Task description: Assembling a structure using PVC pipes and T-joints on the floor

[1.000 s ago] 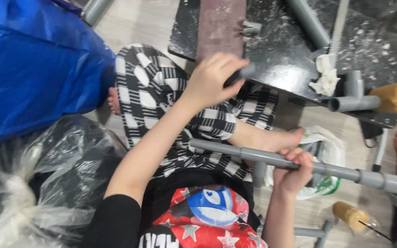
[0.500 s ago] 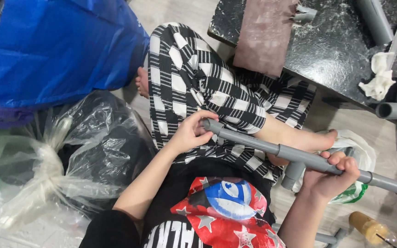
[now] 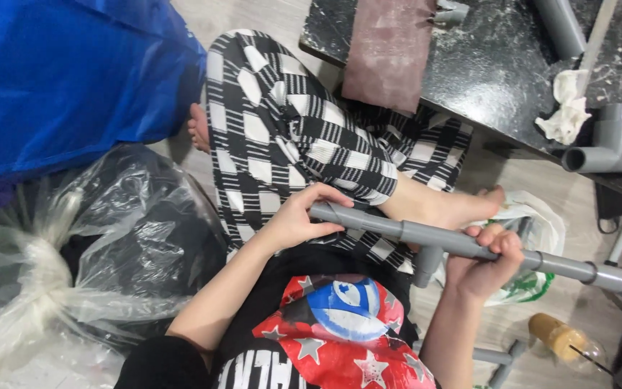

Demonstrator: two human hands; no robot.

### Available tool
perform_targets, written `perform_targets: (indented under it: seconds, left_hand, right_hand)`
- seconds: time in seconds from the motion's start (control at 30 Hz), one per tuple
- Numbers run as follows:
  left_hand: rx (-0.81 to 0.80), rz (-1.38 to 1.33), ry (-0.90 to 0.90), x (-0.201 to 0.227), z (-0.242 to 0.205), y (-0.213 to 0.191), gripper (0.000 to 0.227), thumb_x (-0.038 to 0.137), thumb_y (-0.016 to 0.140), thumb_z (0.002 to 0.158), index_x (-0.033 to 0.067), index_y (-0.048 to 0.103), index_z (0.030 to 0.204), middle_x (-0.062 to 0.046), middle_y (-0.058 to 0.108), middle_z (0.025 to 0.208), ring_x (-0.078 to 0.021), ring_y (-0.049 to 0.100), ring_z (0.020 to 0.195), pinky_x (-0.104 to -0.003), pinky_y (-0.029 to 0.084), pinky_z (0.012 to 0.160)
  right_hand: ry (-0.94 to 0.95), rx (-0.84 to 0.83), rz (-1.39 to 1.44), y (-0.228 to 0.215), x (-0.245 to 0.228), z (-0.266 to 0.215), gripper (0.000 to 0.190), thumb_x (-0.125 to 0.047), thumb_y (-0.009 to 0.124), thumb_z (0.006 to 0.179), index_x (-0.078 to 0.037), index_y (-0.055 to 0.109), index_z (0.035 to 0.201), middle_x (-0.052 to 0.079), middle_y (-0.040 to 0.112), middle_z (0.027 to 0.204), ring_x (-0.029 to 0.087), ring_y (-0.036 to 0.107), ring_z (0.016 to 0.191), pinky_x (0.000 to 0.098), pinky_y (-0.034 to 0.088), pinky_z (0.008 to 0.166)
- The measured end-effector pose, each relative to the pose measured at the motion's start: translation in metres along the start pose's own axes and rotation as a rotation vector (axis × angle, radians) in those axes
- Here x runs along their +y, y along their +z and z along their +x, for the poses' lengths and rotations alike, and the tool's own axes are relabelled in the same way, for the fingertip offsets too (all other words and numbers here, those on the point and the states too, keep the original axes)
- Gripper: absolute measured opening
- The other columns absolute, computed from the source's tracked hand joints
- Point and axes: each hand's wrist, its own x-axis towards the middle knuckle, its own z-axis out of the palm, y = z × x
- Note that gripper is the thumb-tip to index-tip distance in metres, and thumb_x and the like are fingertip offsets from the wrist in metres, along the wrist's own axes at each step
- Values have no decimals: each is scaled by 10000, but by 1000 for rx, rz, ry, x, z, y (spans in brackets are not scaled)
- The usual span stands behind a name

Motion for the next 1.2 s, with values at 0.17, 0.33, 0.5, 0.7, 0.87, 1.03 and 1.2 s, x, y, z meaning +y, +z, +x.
perform_targets:
  seconds: [0.17, 0.33, 0.5, 0.7, 0.87, 1.03, 1.2]
  left_hand:
    - [8, -172, 128, 7, 6, 12, 569, 29, 904, 740, 74, 634, 1239, -123, 671, 1297, -226, 689, 1143, -366, 557, 1017]
    - [-24, -323, 164, 5, 3, 12, 525, -64, 816, 818, 32, 572, 1272, -177, 601, 1365, -308, 670, 1191, -402, 563, 1020]
    - [34, -125, 141, 2, 6, 12, 531, -10, 869, 780, 25, 626, 1251, -131, 621, 1310, -263, 687, 1163, -399, 561, 1041]
    - [130, 14, 6, 6, 2, 13, 572, 109, 924, 744, 112, 659, 1250, -35, 742, 1093, -158, 708, 1039, -329, 555, 972]
    - [100, 69, -3, 9, 2, 8, 520, 131, 912, 759, 110, 680, 1223, -37, 768, 1058, -163, 713, 1030, -337, 548, 972]
    - [6, 178, 1, 23, 3, 6, 534, 192, 931, 717, 122, 694, 1190, -61, 771, 1046, -229, 718, 1018, -392, 551, 979]
    - [22, 235, -22, 32, 2, 4, 431, 179, 896, 774, 106, 712, 1157, -112, 770, 1005, -286, 729, 989, -420, 563, 925]
  right_hand:
    - [0, 3, -12, 0, -5, -3, 361, -430, 552, 952, -273, 349, 699, -114, 494, 732, 94, 677, 796, 254, 542, 721]
    - [8, -8, 2, 4, -10, -6, 350, -417, 544, 975, -272, 359, 717, -117, 491, 751, 83, 666, 821, 254, 542, 743]
    - [-17, -31, 25, -13, 1, 1, 345, -402, 549, 993, -264, 379, 727, -93, 507, 754, 104, 691, 825, 271, 574, 742]
    - [-34, -49, 6, 0, -2, -3, 348, -396, 523, 998, -267, 366, 716, -98, 503, 744, 99, 691, 823, 276, 574, 716]
    - [-27, -42, 6, -1, -2, -4, 345, -386, 523, 1003, -264, 371, 718, -96, 503, 744, 102, 687, 817, 286, 589, 720]
    - [-16, -45, 14, 3, -6, -6, 352, -394, 538, 993, -268, 367, 712, -97, 497, 735, 100, 680, 807, 282, 596, 726]
    - [-18, -20, -4, 10, -13, -8, 350, -401, 537, 989, -270, 366, 713, -106, 494, 733, 94, 673, 799, 300, 608, 722]
